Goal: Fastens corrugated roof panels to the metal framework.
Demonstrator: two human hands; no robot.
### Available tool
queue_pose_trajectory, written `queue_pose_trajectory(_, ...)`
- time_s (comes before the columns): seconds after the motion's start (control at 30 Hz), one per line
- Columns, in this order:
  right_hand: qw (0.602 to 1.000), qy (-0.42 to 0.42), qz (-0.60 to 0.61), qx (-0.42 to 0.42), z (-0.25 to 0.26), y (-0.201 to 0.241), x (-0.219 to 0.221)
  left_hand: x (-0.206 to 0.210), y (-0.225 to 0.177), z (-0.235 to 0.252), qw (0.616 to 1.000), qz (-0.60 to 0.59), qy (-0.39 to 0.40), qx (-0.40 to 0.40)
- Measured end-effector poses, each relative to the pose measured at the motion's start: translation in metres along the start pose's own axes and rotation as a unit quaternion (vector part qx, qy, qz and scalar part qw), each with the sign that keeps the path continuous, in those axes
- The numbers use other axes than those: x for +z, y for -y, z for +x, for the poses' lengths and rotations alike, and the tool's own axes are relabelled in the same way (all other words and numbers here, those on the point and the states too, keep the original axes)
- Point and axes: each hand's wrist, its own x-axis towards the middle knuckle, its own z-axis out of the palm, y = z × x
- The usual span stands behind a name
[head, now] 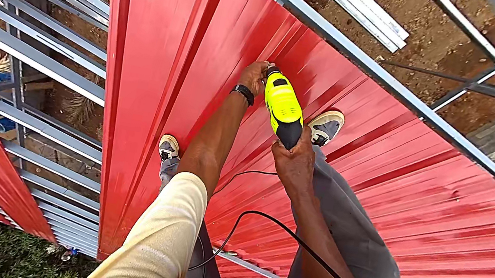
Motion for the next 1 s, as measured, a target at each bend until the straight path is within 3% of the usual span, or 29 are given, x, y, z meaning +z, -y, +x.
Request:
queue_pose_trajectory(0.37,0.996,-0.001,-0.080,-0.046,0.008,-0.007,0.011,0.002,-0.002,-0.006,1.000,-0.005,0.007,-0.015)
queue_pose_trajectory(0.8,0.993,0.010,-0.110,-0.043,0.020,-0.004,0.008,0.003,-0.006,-0.004,0.999,0.029,-0.016,-0.015)
queue_pose_trajectory(1.0,0.977,0.018,-0.207,-0.052,0.022,0.006,0.000,0.003,-0.009,-0.006,0.999,0.042,-0.009,-0.021)
